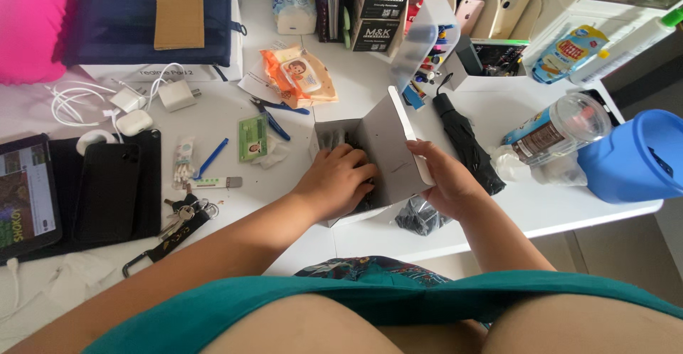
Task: The person organizes electronic components and accessories on a cluttered table. They place a circuit board into a box, handle a bubble-wrapped item, and move an umbrella and other items around the workspace.
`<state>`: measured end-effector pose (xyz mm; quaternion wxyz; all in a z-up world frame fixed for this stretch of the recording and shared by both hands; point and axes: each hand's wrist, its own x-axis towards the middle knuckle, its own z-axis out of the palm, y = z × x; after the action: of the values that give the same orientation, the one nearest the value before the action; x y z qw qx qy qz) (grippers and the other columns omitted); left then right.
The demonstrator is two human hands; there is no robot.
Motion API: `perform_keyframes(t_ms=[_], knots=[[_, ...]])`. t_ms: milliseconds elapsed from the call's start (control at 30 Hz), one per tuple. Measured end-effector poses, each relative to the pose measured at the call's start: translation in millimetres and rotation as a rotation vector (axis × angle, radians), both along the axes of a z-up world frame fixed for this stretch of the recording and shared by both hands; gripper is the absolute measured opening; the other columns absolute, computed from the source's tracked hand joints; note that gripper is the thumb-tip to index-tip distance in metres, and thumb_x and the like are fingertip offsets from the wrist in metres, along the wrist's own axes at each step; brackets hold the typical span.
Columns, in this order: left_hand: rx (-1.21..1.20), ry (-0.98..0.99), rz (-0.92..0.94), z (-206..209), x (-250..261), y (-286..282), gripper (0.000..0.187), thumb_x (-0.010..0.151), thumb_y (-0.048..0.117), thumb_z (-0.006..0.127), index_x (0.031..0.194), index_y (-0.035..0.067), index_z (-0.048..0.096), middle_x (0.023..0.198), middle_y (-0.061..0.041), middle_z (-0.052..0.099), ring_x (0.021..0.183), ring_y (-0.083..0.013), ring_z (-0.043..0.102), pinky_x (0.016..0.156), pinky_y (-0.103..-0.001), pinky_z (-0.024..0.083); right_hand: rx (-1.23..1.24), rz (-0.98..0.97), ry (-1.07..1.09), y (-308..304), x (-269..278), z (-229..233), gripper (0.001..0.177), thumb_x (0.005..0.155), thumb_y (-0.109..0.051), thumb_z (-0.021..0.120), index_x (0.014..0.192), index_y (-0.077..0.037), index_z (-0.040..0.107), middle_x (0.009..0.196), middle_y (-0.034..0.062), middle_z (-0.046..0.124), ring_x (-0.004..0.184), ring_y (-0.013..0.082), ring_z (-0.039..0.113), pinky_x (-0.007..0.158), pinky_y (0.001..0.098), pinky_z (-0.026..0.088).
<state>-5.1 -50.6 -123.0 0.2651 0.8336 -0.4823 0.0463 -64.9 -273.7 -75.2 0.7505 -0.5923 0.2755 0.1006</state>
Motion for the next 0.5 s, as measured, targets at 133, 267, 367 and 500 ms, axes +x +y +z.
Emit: perform_keyframes(t_ms=[133, 267, 367, 500], knots=[[-0.049, 0.018, 0.031, -2.4, -4.5, 7.0, 0.021, 0.087, 0.027, 0.071, 0.106, 0.017, 0.072, 0.122, -0.007, 0.064, 0.124, -0.0323, 0.052, 0.1, -0.051, 0.041, 0.009, 0.027, -0.017, -1.2, 0.4, 1.2, 0.065, 0.087, -0.041, 0.064, 0.137, 0.0, 0.056, 0.123, 0.0176, 0.067, 0.114, 0.0271, 0.062, 0.101, 0.0399, 0.045], [-0.043, 0.029, 0.054, -2.0, -4.7, 5.4, 0.022, 0.087, 0.029, 0.074, 0.104, 0.016, 0.073, 0.122, -0.007, 0.064, 0.125, -0.0323, 0.052, 0.102, -0.05, 0.041, 0.023, 0.048, -0.01, -4.0, 0.4, 0.9, 0.066, 0.086, -0.042, 0.065, 0.137, 0.0, 0.056, 0.125, 0.0173, 0.068, 0.118, 0.0287, 0.062, 0.103, 0.0405, 0.046], [-0.06, 0.065, 0.057, -0.8, -4.8, 5.3, 0.026, 0.083, 0.03, 0.078, 0.103, 0.014, 0.073, 0.122, -0.009, 0.064, 0.126, -0.0327, 0.052, 0.104, -0.05, 0.04, 0.002, 0.066, 0.0, -4.8, 1.5, 1.6, 0.068, 0.086, -0.042, 0.065, 0.139, 0.0, 0.056, 0.127, 0.0198, 0.068, 0.119, 0.0305, 0.063, 0.104, 0.0413, 0.046], [-0.079, 0.082, 0.073, -3.0, -4.2, 5.7, 0.031, 0.078, 0.029, 0.082, 0.103, 0.012, 0.073, 0.124, -0.013, 0.063, 0.128, -0.0345, 0.051, 0.106, -0.051, 0.038, -0.005, 0.122, -0.019, -4.4, 2.5, 4.9, 0.071, 0.085, -0.041, 0.064, 0.145, -0.005, 0.051, 0.134, 0.0152, 0.066, 0.124, 0.0271, 0.063, 0.106, 0.0409, 0.046]])
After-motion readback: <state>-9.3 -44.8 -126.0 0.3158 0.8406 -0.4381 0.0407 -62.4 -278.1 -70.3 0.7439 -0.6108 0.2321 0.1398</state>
